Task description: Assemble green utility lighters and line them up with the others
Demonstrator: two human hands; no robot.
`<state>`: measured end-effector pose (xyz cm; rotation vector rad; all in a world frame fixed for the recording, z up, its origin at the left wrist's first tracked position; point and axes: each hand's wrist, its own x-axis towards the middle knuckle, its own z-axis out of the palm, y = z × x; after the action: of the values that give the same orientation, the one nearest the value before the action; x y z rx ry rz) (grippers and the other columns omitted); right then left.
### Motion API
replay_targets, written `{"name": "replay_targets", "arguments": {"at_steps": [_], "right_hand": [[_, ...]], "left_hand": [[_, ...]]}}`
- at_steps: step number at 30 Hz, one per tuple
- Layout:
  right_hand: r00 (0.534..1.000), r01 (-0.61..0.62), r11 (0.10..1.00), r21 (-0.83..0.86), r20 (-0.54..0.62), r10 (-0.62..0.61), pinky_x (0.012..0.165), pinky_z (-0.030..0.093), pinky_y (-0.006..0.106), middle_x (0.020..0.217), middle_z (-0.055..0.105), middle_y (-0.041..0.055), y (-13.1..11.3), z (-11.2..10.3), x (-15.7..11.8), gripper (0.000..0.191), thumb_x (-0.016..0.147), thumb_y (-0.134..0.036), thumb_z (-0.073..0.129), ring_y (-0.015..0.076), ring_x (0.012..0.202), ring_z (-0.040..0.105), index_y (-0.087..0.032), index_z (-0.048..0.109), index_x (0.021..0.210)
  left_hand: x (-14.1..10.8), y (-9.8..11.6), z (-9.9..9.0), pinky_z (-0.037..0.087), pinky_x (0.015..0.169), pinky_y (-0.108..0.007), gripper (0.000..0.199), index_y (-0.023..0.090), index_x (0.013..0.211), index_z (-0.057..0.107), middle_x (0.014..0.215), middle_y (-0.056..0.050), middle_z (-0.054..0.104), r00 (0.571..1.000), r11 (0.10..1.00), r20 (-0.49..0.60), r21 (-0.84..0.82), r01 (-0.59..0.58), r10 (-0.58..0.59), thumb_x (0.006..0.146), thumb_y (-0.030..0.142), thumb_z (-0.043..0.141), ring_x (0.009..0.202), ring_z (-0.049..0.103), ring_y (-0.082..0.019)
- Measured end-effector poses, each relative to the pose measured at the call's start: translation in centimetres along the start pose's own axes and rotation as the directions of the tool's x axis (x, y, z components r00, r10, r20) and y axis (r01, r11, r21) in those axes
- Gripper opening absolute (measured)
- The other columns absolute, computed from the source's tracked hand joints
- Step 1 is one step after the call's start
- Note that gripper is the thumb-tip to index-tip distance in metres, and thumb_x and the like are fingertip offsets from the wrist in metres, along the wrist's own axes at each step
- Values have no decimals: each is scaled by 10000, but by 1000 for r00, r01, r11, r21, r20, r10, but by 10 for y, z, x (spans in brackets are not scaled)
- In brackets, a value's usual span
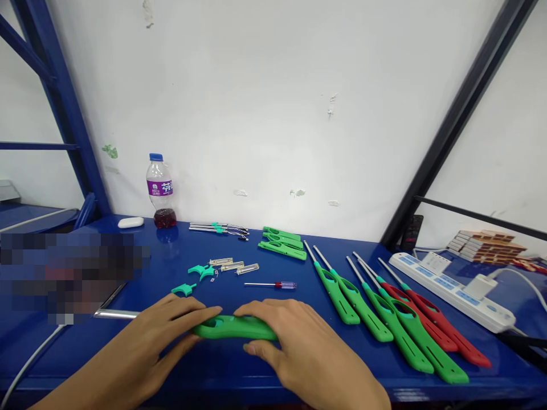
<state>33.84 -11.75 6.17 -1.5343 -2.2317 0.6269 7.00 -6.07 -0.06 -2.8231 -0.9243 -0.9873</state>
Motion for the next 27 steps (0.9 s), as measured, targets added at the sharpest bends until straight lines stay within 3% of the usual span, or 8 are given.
{"name": "replay_targets", "arguments": {"at_steps": [8,12,17,23,27], "right_hand": [[995,-86,995,-56,37,88,1044,465,397,1315,735,3,10,7,6,468,890,-186,797,301,1226,648,-382,710,1306],[996,-84,994,-66,33,86,1065,459,409,1290,735,20,14,10,10,458,887,-154,778,299,1217,648,-353,713,1295],[995,-89,994,-69,26,91,1097,450,395,1328,708,40,20,12,15,464,896,-157,759,288,1268,627,-333,702,1321],[990,-121,992,-46,66,124,1119,444,405,1391,660,24,27,10,14,481,889,-299,802,313,1350,567,-366,675,1348],[992,-123,991,-45,-28,122,1017,520,427,1366,604,31,28,5,15,308,984,-431,687,280,1150,667,-376,670,1286]], "left_hand": [[-8,-1,26,586,1016,-443,558,339,1481,518,1302,-50,667,986,995,155,-67,75,-64,984,85,542,1133,697,-246],[-8,-4,30,550,1062,-503,548,339,1461,537,1274,-54,665,979,996,192,-52,75,-64,986,66,518,1172,661,-268],[-5,-7,28,573,1009,-490,506,316,1413,585,1216,-58,664,978,995,192,-49,90,-79,985,59,502,1095,669,-261],[-7,-4,19,520,1118,-538,522,342,1430,572,1299,-50,642,969,992,229,-63,112,-95,978,88,517,1186,672,-256],[-14,-2,14,450,1158,-648,596,367,1514,500,1453,-74,585,961,993,251,-8,119,-113,971,122,520,1337,605,-320]]}}
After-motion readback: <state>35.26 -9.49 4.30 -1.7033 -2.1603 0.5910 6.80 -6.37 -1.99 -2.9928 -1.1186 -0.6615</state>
